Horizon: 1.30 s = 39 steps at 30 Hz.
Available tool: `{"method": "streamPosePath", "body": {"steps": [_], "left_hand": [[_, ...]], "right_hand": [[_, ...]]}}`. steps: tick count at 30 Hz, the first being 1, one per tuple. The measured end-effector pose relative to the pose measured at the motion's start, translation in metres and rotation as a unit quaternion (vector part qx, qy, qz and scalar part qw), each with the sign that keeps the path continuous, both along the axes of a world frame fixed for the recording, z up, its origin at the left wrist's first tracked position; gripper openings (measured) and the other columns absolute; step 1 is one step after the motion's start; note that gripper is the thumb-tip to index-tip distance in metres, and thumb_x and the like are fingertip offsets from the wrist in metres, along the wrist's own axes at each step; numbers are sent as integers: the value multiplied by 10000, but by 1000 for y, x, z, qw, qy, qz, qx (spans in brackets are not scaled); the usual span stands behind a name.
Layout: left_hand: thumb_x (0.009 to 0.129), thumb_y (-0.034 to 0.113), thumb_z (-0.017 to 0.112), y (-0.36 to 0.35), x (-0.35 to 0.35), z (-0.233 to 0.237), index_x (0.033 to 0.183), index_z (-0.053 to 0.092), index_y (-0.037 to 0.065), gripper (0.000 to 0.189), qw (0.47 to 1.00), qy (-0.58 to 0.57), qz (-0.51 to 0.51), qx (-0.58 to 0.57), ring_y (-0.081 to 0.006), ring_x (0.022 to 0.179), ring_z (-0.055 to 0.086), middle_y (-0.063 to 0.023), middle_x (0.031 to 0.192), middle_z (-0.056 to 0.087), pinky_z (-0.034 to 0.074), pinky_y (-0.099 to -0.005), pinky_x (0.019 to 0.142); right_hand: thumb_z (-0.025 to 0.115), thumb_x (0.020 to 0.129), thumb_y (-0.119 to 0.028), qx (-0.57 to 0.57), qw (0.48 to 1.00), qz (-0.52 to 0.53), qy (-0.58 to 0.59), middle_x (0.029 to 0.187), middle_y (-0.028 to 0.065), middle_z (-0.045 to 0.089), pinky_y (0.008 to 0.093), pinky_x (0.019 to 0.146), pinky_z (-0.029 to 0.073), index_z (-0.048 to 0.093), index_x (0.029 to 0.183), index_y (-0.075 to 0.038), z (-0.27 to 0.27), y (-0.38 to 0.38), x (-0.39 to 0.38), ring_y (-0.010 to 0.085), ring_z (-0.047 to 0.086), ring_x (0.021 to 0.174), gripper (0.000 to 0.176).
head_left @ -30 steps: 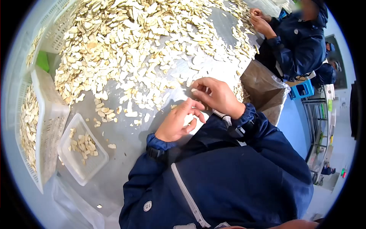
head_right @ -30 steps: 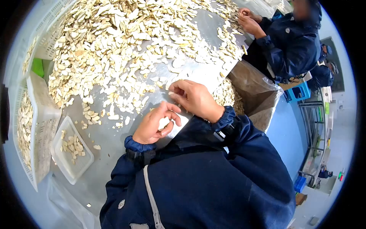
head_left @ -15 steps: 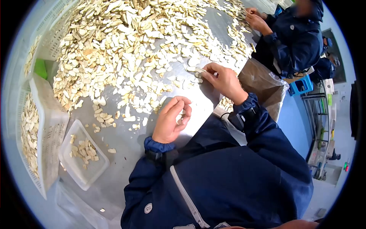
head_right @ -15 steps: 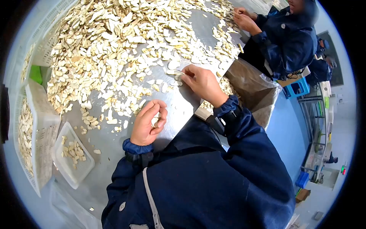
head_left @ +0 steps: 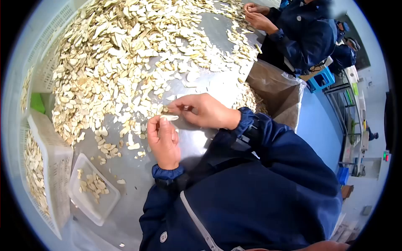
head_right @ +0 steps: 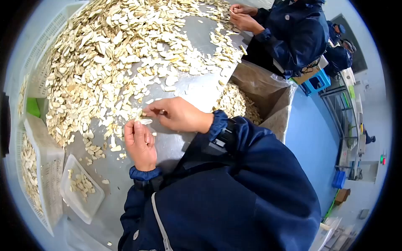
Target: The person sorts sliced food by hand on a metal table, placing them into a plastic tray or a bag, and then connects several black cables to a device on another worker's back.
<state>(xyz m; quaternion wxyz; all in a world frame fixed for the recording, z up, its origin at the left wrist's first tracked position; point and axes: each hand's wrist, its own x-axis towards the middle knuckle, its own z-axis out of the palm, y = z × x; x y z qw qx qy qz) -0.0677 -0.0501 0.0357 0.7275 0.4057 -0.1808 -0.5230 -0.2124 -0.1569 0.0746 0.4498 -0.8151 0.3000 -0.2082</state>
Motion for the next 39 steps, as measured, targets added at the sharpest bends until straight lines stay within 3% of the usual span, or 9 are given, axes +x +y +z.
{"method": "streamPosePath", "body": {"steps": [2,5,10,14,18,23,27,32,39], "left_hand": [[1086,147,558,0,2,-1,1074,546,65,84,1000,12,-11,-4,-15,561,334,53,701,425,261,-213,469],[1089,148,552,2,2,-1,1064,564,56,96,998,1,-58,-3,-15,563,345,55,709,441,267,-212,470],[1089,147,550,1,2,-8,1124,599,45,119,990,-30,-133,21,-9,567,363,44,733,479,272,-193,472],[1099,149,519,-1,-5,11,1184,610,46,162,992,-12,-103,67,-21,572,360,26,794,498,249,-191,460],[1101,139,505,1,1,0,1211,611,45,179,990,-7,-132,47,-21,581,368,17,840,520,253,-190,461],[1100,131,504,1,1,-3,1189,610,42,164,988,0,-145,49,-27,585,385,9,843,529,261,-191,459],[1098,127,507,1,2,-3,1174,610,43,153,988,8,-151,43,-30,588,395,6,845,531,263,-190,454],[1098,133,513,2,2,-5,1168,607,45,147,986,9,-161,42,-30,591,398,5,843,531,261,-188,449],[1100,143,514,2,3,-7,1164,605,42,150,984,9,-174,48,-31,596,401,0,835,530,261,-188,452]], "right_hand": [[694,902,-134,-231,973,22,-9,1131,81,717,384,943,536,712,1205,-104,-17,-9,4,259,672,1126,305],[732,874,-153,-313,947,63,44,1237,80,677,439,1047,475,717,1173,-137,-21,-7,-3,304,587,1260,300],[731,888,-153,-362,920,-115,94,1226,70,693,432,981,512,737,1084,-128,-35,-32,-45,297,647,1145,197],[748,882,-161,-327,942,-31,67,1187,79,703,426,958,524,739,1084,-134,-17,-6,-54,304,652,1126,204],[741,894,-91,-329,931,-133,88,1171,109,706,431,944,533,748,1114,-101,-27,-19,-97,321,668,1086,221],[698,933,-148,-279,868,-356,206,1214,148,670,449,940,529,728,1142,-78,-21,-32,-150,360,633,1120,222],[765,916,-237,-115,913,-349,178,1165,171,655,421,894,551,720,1166,-67,-22,-39,-153,347,672,1054,305],[792,886,-220,-97,924,-331,165,1042,156,624,376,850,553,735,1148,-66,-18,-47,-146,296,672,894,309],[703,946,-160,-70,943,-287,155,1033,133,665,330,855,557,733,1169,-54,-23,-55,-140,222,690,901,248]]}}
